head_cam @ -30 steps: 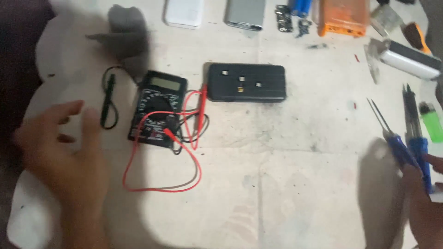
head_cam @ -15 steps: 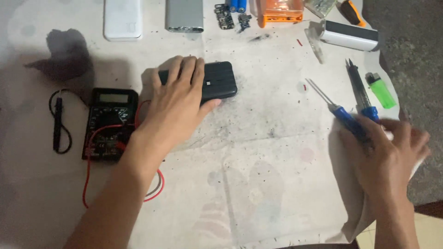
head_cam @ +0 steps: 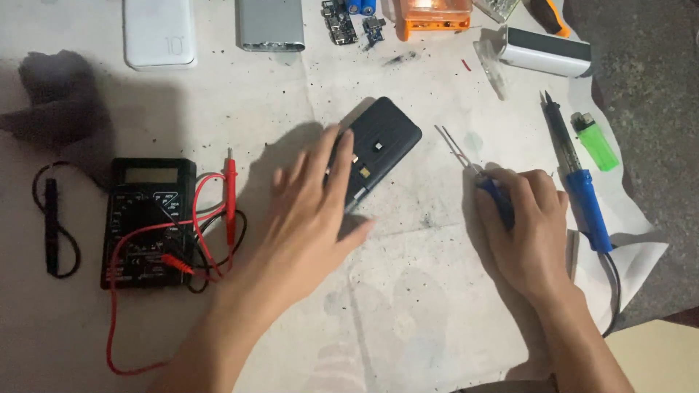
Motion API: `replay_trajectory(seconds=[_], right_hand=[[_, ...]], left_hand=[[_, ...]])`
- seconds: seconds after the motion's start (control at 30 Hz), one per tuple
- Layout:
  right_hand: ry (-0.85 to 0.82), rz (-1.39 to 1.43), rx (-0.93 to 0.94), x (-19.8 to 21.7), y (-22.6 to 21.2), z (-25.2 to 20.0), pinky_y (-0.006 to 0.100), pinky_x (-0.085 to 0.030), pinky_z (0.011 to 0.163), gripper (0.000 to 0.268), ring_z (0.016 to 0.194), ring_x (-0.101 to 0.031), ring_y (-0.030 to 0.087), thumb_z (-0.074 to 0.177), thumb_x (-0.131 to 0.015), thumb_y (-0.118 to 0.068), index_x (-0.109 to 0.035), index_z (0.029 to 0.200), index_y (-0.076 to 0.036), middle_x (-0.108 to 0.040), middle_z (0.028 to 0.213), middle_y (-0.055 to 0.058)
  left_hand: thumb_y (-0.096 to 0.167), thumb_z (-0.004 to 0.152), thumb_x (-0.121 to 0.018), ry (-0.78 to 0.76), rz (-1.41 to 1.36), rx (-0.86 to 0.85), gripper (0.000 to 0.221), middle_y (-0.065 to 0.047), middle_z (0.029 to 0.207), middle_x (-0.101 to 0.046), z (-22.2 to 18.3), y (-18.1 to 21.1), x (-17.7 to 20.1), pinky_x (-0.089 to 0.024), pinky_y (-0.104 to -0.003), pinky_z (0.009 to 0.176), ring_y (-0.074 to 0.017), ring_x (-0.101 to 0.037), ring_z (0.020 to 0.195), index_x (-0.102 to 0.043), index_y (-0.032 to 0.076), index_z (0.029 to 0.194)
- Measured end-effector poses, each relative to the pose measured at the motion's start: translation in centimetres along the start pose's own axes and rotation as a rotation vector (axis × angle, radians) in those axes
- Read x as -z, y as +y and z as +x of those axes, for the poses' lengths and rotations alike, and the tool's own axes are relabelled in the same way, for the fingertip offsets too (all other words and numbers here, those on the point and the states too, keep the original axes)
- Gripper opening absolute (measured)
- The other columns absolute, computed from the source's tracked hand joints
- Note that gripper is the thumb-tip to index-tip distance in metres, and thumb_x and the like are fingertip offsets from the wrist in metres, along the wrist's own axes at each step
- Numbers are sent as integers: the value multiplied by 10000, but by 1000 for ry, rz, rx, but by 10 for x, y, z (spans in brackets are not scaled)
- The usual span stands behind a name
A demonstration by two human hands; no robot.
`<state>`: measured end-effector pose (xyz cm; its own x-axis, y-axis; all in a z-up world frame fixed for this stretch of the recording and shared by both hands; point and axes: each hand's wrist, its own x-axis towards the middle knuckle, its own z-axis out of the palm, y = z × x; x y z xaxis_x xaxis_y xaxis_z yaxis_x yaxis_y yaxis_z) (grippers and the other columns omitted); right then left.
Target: Testing a power bank with a multimeter and then prying open the plastic casing with a screwdriver.
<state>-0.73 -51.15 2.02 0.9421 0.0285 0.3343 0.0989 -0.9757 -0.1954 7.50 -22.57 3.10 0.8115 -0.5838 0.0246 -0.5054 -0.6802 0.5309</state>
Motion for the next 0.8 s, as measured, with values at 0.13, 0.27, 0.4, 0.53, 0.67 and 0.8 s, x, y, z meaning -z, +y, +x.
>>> replay_trajectory(seconds=[0.13,0.27,0.4,0.53,0.67,0.8], right_hand=[[-30,28,7,1,1,2,464,-366,883,336,1011,-577,302,1056,-610,-177,-634,1362,-40,-644,1107,135],[-87,335,-90,13,-9,0,331,-380,841,327,781,-539,192,1033,-615,-161,-687,1328,-38,-617,857,70],[-76,420,-101,29,-20,1,282,-356,635,360,681,-454,153,1016,-631,-129,-676,1358,-25,-558,829,68],[-116,113,-120,36,-39,3,323,-424,585,303,634,-557,160,979,-707,-162,-747,1279,-178,-588,865,57],[55,-192,-190,18,-9,-10,326,-338,458,216,522,-474,170,1108,-714,-205,-837,1281,-166,-588,728,38],[19,35,-229,26,-19,-20,325,-385,604,285,620,-499,185,1049,-725,-133,-777,1328,-114,-527,753,71]], left_hand=[[411,855,-813,17,-41,-66,988,-164,1644,-261,-7,-11,13,-302,-628,1115,-519,-297,1423,-269,62,1603],[386,834,-807,61,0,-162,899,-120,1577,-381,-5,-14,27,-439,-522,1001,-330,-417,1284,-385,63,1559],[530,852,-790,38,71,-134,988,-155,1596,-320,-2,-15,11,-432,-593,1031,-353,-359,1353,-312,77,1587],[535,883,-726,89,148,-87,913,-177,1551,-402,-3,-6,9,-462,-565,962,-354,-404,1311,-354,51,1562],[390,886,-735,164,82,-67,870,-230,1541,-446,-4,-12,2,-536,-569,931,-407,-422,1252,-364,-31,1551],[348,919,-761,316,94,-100,805,-303,1489,-486,-2,-15,6,-551,-571,907,-415,-463,1138,-426,-114,1487]])
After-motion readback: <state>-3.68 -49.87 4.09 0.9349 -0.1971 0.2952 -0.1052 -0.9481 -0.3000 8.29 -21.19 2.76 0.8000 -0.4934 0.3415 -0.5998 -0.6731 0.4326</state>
